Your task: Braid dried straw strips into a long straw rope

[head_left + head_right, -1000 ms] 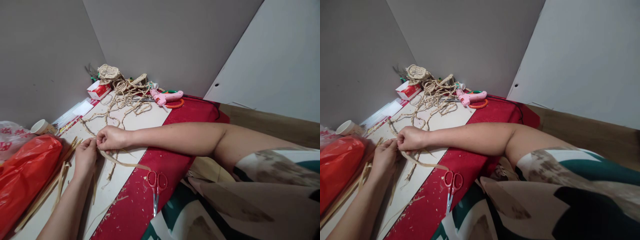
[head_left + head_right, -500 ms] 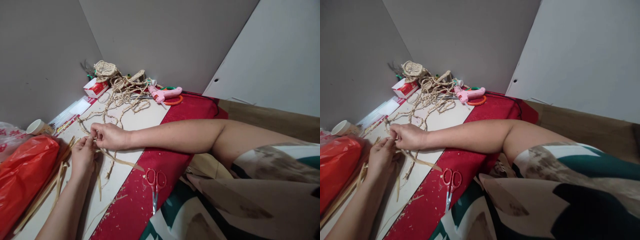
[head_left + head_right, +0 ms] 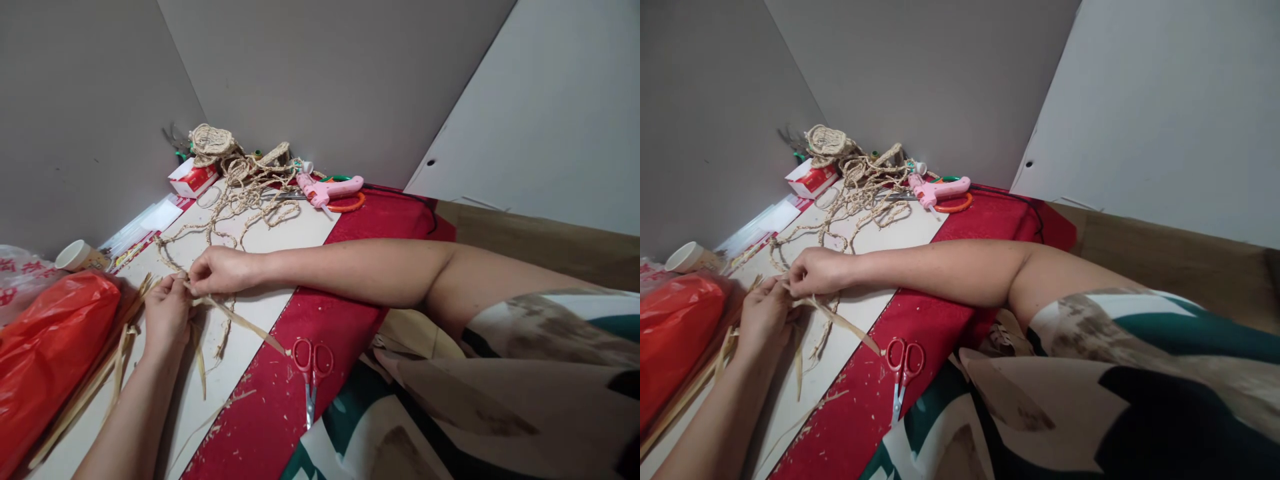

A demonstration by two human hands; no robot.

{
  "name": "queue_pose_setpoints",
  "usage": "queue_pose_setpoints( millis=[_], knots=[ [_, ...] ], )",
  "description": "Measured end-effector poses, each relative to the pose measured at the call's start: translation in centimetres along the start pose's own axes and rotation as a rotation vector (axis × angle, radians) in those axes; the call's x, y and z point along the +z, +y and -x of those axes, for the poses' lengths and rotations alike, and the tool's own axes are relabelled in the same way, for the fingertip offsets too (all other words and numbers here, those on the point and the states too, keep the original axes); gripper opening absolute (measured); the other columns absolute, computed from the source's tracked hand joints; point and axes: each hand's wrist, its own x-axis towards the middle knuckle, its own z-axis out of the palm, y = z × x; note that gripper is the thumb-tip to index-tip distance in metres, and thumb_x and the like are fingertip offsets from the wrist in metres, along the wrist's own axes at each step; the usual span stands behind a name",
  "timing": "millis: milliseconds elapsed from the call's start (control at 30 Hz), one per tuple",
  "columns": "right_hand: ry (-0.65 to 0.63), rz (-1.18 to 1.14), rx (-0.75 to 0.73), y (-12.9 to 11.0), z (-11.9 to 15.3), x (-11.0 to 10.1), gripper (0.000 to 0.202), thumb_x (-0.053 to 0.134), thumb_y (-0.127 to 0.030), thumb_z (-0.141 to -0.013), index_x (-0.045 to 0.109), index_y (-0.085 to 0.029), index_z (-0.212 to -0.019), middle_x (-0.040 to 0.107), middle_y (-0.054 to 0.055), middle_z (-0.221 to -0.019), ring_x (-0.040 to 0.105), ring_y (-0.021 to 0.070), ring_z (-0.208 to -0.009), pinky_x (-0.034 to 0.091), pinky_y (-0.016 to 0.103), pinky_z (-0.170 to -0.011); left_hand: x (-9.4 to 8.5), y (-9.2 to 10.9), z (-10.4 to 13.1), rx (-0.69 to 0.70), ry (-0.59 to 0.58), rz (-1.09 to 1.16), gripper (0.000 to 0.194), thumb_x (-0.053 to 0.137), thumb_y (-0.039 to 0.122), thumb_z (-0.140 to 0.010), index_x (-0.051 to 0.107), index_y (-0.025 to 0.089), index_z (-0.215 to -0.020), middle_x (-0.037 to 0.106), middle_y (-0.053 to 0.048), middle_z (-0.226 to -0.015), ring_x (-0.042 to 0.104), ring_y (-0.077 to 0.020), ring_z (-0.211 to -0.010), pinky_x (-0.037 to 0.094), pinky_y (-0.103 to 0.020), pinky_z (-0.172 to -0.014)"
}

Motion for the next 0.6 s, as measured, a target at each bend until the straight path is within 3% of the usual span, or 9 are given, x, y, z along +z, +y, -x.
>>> queue_pose_setpoints(
  millis=[100, 200, 267, 333, 433, 500, 567, 600],
  knots=[
    [0.172, -0.219, 0.017, -1.0, -0.6, -1.7, 0.012, 0.053, -0.009, -0.075, 0.051, -0.012, -0.064, 0.058, 0.000, -0.062, 0.050, 0.0065, -0.053, 0.039, 0.017, -0.049, 0.0, 0.2, 0.1, -0.005, -0.032, 0.041, 0.024, 0.067, 0.029, -0.066, 0.047, 0.017, -0.060, 0.036, 0.010, -0.043, 0.024, -0.0025, -0.031, 0.017, -0.015, -0.031],
    [0.296, -0.569, 0.047, -2.9, -0.7, -4.8, 0.013, 0.045, -0.015, -0.084, 0.046, -0.015, -0.071, 0.061, 0.002, -0.069, 0.053, 0.0073, -0.056, 0.045, 0.020, -0.053, -0.1, 0.0, 0.0, 0.002, -0.069, 0.066, 0.027, 0.067, 0.030, -0.067, 0.044, 0.018, -0.059, 0.031, 0.010, -0.041, 0.023, -0.0030, -0.031, 0.015, -0.016, -0.031],
    [0.419, -0.704, -0.004, -4.6, -0.1, -7.6, 0.017, 0.040, -0.019, -0.089, 0.044, -0.016, -0.072, 0.054, -0.002, -0.061, 0.047, 0.0056, -0.048, 0.042, 0.018, -0.049, -0.3, -0.2, -0.2, -0.003, -0.045, 0.043, 0.025, 0.067, 0.032, -0.067, 0.047, 0.017, -0.061, 0.034, 0.010, -0.042, 0.024, -0.0032, -0.031, 0.016, -0.016, -0.031],
    [0.585, -0.750, -0.080, -6.3, 1.0, -10.8, 0.023, 0.038, -0.020, -0.090, 0.037, -0.018, -0.068, 0.038, -0.007, -0.050, 0.030, 0.0030, -0.038, 0.029, 0.013, -0.038, -0.4, -0.4, -0.3, -0.013, -0.025, 0.028, 0.024, 0.067, 0.033, -0.067, 0.049, 0.017, -0.063, 0.036, 0.009, -0.043, 0.024, -0.0029, -0.031, 0.017, -0.016, -0.031],
    [0.813, -0.625, -0.238, -8.7, 2.8, -15.0, 0.024, 0.038, -0.021, -0.090, 0.034, -0.019, -0.066, 0.024, -0.009, -0.048, 0.016, 0.0020, -0.035, 0.012, 0.014, -0.034, -0.4, -0.5, -0.3, -0.006, -0.028, 0.026, 0.024, 0.066, 0.035, -0.067, 0.050, 0.017, -0.063, 0.037, 0.009, -0.043, 0.024, -0.0027, -0.031, 0.018, -0.016, -0.031],
    [0.958, -0.421, -0.341, -9.7, 3.6, -16.0, 0.023, 0.041, -0.020, -0.088, 0.036, -0.020, -0.065, 0.021, -0.010, -0.047, 0.016, 0.0017, -0.034, 0.009, 0.015, -0.035, -0.4, -0.5, -0.3, 0.002, -0.027, 0.019, 0.024, 0.065, 0.035, -0.067, 0.051, 0.016, -0.062, 0.037, 0.009, -0.042, 0.024, -0.0028, -0.031, 0.018, -0.016, -0.031],
    [0.917, -0.195, -0.399, -9.7, 3.8, -14.6, 0.022, 0.050, -0.021, -0.083, 0.039, -0.019, -0.063, 0.025, -0.010, -0.045, 0.021, 0.0012, -0.035, 0.014, 0.016, -0.038, -0.3, -0.4, -0.3, -0.004, -0.025, 0.017, 0.024, 0.066, 0.035, -0.067, 0.052, 0.016, -0.062, 0.038, 0.009, -0.042, 0.025, -0.0029, -0.030, 0.017, -0.016, -0.031],
    [0.791, -0.083, -0.403, -9.3, 3.6, -13.1, 0.022, 0.056, -0.022, -0.079, 0.043, -0.017, -0.062, 0.030, -0.010, -0.046, 0.026, 0.0015, -0.038, 0.020, 0.017, -0.040, -0.3, -0.4, -0.3, -0.008, -0.024, 0.019, 0.024, 0.066, 0.035, -0.066, 0.052, 0.016, -0.062, 0.038, 0.009, -0.041, 0.025, -0.0029, -0.030, 0.017, -0.016, -0.031]
  ],
)
